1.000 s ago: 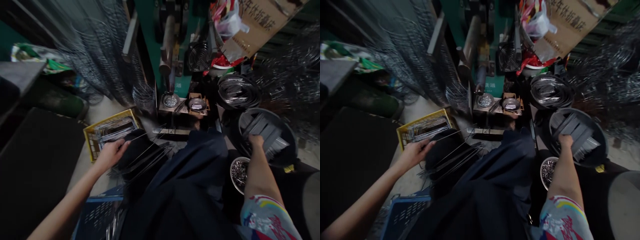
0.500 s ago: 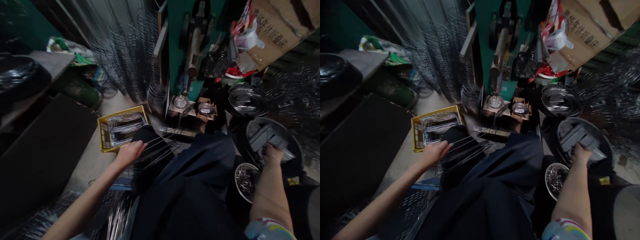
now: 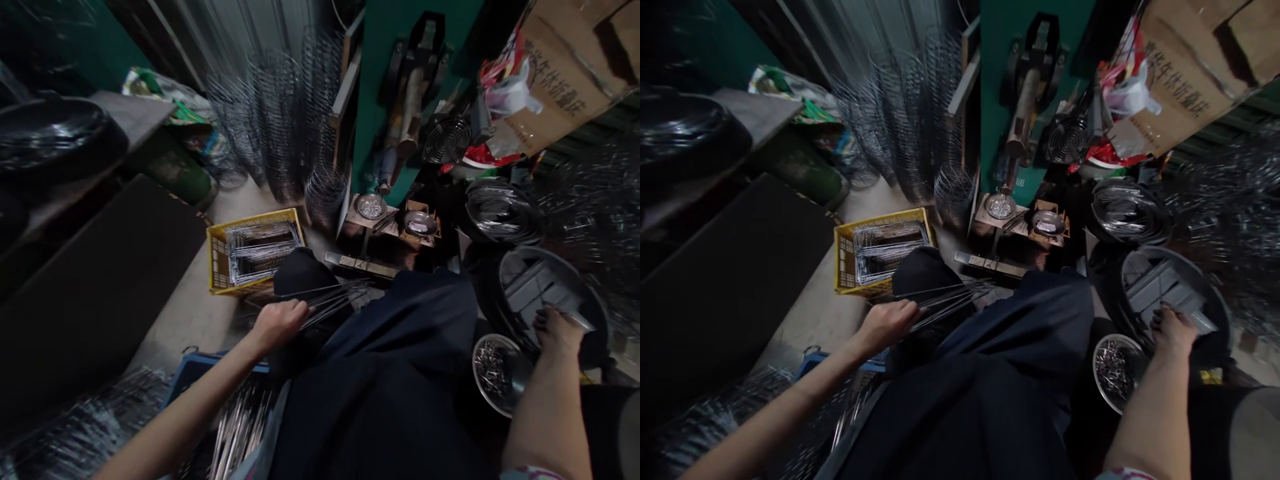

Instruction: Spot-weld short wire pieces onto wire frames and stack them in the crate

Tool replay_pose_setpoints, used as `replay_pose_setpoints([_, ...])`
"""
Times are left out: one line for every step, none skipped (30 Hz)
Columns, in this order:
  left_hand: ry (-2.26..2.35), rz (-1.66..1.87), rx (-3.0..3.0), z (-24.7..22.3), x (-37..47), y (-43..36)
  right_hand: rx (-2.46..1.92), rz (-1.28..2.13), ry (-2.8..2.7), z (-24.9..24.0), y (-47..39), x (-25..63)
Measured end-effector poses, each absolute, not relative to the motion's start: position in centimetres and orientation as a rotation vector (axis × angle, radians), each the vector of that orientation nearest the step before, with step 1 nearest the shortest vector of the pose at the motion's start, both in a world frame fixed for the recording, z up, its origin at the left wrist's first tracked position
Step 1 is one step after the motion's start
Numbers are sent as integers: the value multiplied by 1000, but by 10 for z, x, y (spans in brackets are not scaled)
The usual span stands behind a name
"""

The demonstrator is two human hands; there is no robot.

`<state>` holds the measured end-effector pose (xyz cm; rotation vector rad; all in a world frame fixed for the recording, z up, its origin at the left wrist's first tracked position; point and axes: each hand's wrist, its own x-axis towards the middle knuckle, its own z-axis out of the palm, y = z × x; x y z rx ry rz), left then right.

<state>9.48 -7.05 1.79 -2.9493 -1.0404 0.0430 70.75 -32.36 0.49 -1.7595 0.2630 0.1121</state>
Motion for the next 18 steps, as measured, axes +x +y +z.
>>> replay_pose_setpoints([-1043, 45, -2963, 19, 93, -77, -1770, 114, 239, 6, -326, 706])
replay_pose_setpoints([-1054, 53, -2975, 21, 89, -81, -1782, 119, 216, 6, -328, 704])
replay_pose_setpoints([-1071, 62, -2985, 23, 85, -85, -1796, 126, 206, 6, -329, 703])
replay_pose_setpoints([-1096, 70, -2994, 26, 81, -86, -1810, 136, 201, 6, -331, 703])
replay_pose_setpoints([-1129, 76, -3002, 30, 77, -86, -1824, 146, 196, 6, -332, 702])
replay_pose_setpoints([-1163, 84, -3013, 34, 74, -85, -1834, 152, 192, 5, -333, 702])
replay_pose_setpoints([-1184, 96, -3036, 38, 72, -83, -1841, 154, 188, 5, -333, 702])
replay_pose_setpoints([-1185, 110, -3069, 42, 71, -80, -1843, 151, 185, 4, -332, 702])
replay_pose_setpoints([-1172, 124, -3101, 46, 72, -78, -1842, 150, 184, 2, -331, 701])
replay_pose_setpoints([-1160, 135, -3120, 48, 75, -75, -1843, 152, 184, 1, -330, 699])
replay_pose_setpoints([-1169, 142, -3113, 49, 78, -71, -1847, 157, 189, 0, -328, 697])
replay_pose_setpoints([-1213, 151, -3073, 48, 82, -68, -1847, 159, 195, -1, -326, 695])
replay_pose_setpoints([-1280, 170, -3009, 46, 86, -64, -1844, 159, 200, -1, -325, 693])
replay_pose_setpoints([-1344, 204, -2943, 43, 90, -60, -1837, 156, 205, -2, -323, 690])
replay_pose_setpoints([-1381, 242, -2898, 40, 93, -55, -1828, 151, 209, -2, -322, 688])
replay_pose_setpoints([-1382, 273, -2888, 37, 94, -48, -1818, 143, 210, -1, -322, 686])
replay_pose_setpoints([-1364, 288, -2915, 34, 95, -40, -1811, 145, 204, 0, -323, 685])
replay_pose_setpoints([-1347, 283, -2961, 33, 94, -31, -1811, 147, 197, 1, -325, 684])
